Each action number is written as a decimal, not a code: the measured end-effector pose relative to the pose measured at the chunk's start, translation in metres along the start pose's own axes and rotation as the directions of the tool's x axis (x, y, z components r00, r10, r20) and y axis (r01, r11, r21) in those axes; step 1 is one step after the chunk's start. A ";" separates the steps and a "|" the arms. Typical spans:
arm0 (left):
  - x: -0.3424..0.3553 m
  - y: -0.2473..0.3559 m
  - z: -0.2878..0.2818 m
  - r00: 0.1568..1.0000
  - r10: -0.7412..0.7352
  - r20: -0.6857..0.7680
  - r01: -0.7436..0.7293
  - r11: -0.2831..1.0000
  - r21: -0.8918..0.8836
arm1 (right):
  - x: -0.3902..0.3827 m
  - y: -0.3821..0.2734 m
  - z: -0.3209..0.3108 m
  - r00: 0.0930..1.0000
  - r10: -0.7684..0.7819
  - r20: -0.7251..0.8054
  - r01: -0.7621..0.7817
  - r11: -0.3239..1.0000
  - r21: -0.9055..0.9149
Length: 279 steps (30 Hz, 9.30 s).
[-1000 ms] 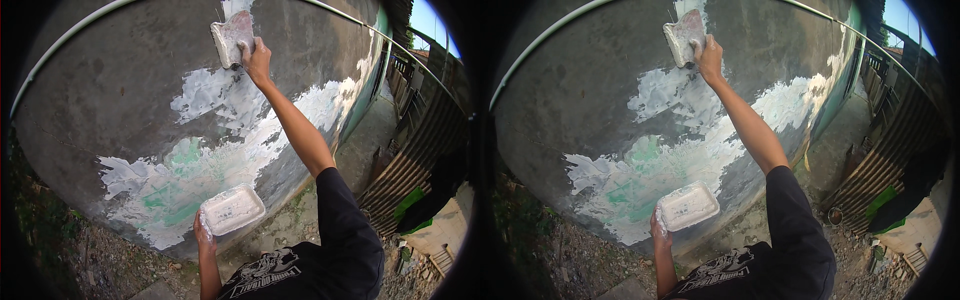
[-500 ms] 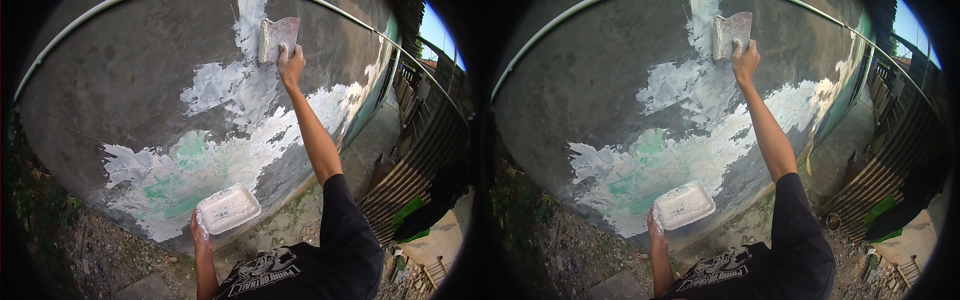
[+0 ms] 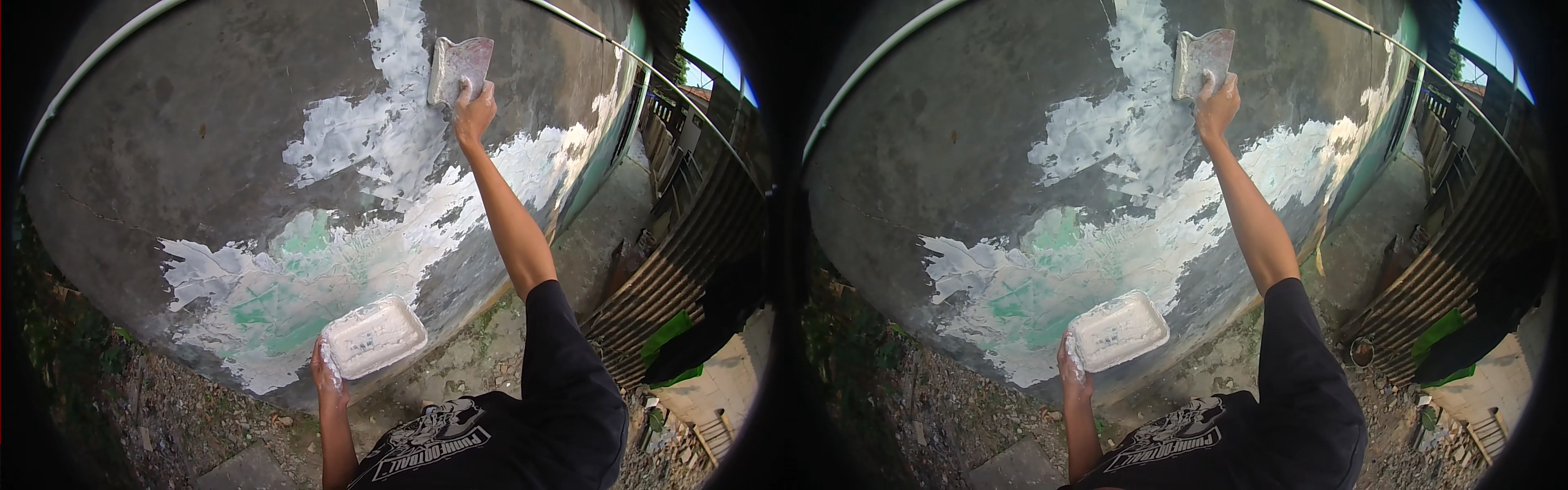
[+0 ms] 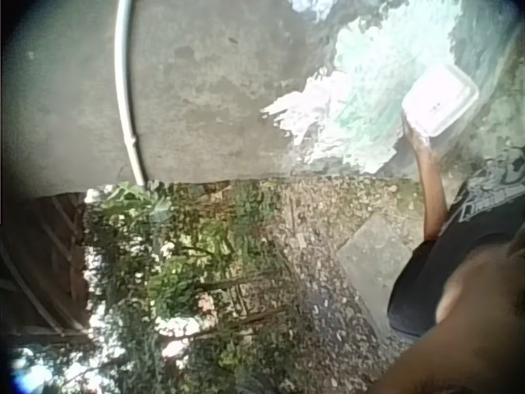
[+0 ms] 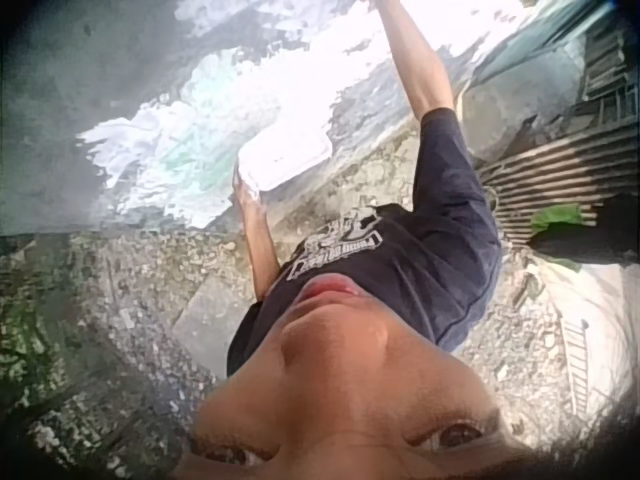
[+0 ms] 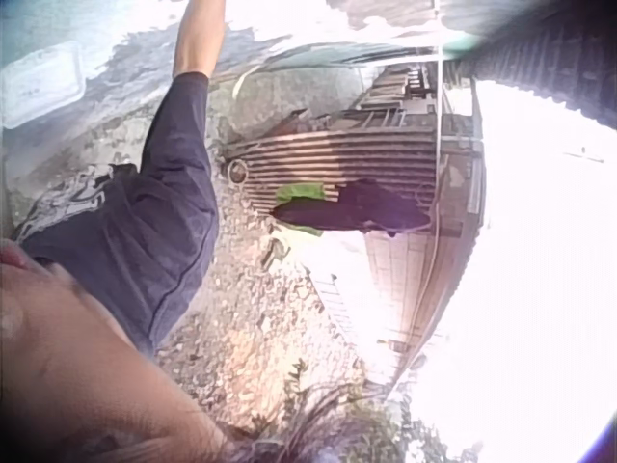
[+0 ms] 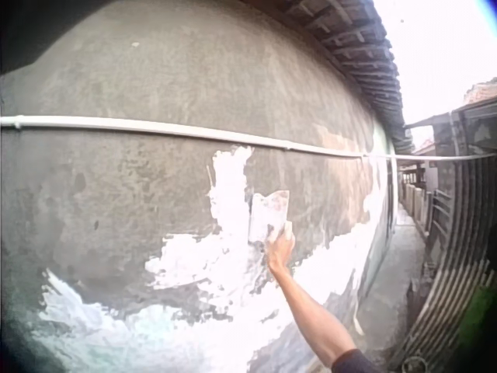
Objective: Apply wall putty to a concrete wall using a scraper.
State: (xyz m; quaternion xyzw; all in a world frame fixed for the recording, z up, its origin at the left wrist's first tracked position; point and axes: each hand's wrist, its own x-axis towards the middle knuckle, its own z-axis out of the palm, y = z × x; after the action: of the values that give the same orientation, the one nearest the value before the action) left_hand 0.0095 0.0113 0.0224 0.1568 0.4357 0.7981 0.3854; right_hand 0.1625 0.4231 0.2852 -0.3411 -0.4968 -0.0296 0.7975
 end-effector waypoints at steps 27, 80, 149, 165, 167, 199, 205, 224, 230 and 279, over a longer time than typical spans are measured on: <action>0.004 -0.006 0.014 1.000 -0.027 0.011 0.027 1.000 -0.011 | -0.012 -0.040 0.020 0.933 -0.262 0.247 0.234 0.963 0.136; 0.011 -0.021 0.002 0.997 -0.069 -0.043 0.070 0.998 0.004 | -0.096 -0.019 -0.007 0.921 -0.192 0.339 0.110 0.962 0.248; -0.014 -0.040 -0.049 0.934 -0.121 -0.336 0.106 0.992 -0.062 | -0.164 0.108 -0.058 0.729 -0.509 0.458 0.413 0.860 0.298; -0.015 -0.049 -0.051 0.943 -0.119 -0.311 0.111 0.993 -0.046 | -0.185 0.083 -0.085 0.717 -0.473 0.512 0.290 0.870 0.398; -0.013 -0.052 -0.056 0.933 -0.112 -0.341 0.108 0.994 -0.029 | -0.188 0.083 -0.079 0.717 -0.442 0.539 0.259 0.887 0.382; -0.020 -0.028 -0.030 0.930 -0.078 -0.360 0.071 0.997 -0.034 | -0.090 -0.085 -0.028 0.356 -0.745 0.565 0.419 0.667 0.616; -0.023 -0.031 -0.047 0.920 -0.025 -0.391 0.012 0.999 -0.036 | -0.055 -0.125 0.008 0.308 -0.802 0.513 0.551 0.589 0.591; -0.017 -0.029 -0.052 0.953 -0.025 -0.303 -0.002 0.996 -0.090 | -0.008 -0.145 0.028 0.323 -0.819 0.475 0.518 0.573 0.635; -0.021 -0.026 -0.055 0.950 -0.048 -0.308 0.018 0.995 -0.101 | -0.046 -0.132 0.038 0.071 -0.840 0.539 0.683 0.434 0.587; -0.029 -0.027 -0.092 0.928 -0.076 -0.364 0.025 0.990 -0.142 | 0.001 -0.203 0.050 0.609 -0.780 0.147 0.648 0.595 0.476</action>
State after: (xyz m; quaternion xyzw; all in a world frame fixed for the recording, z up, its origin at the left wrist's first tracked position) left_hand -0.0124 -0.0548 -0.0493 -0.0334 0.4491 0.8309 0.3269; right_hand 0.0457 0.2970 0.4045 0.0508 -0.7174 -0.1969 0.6663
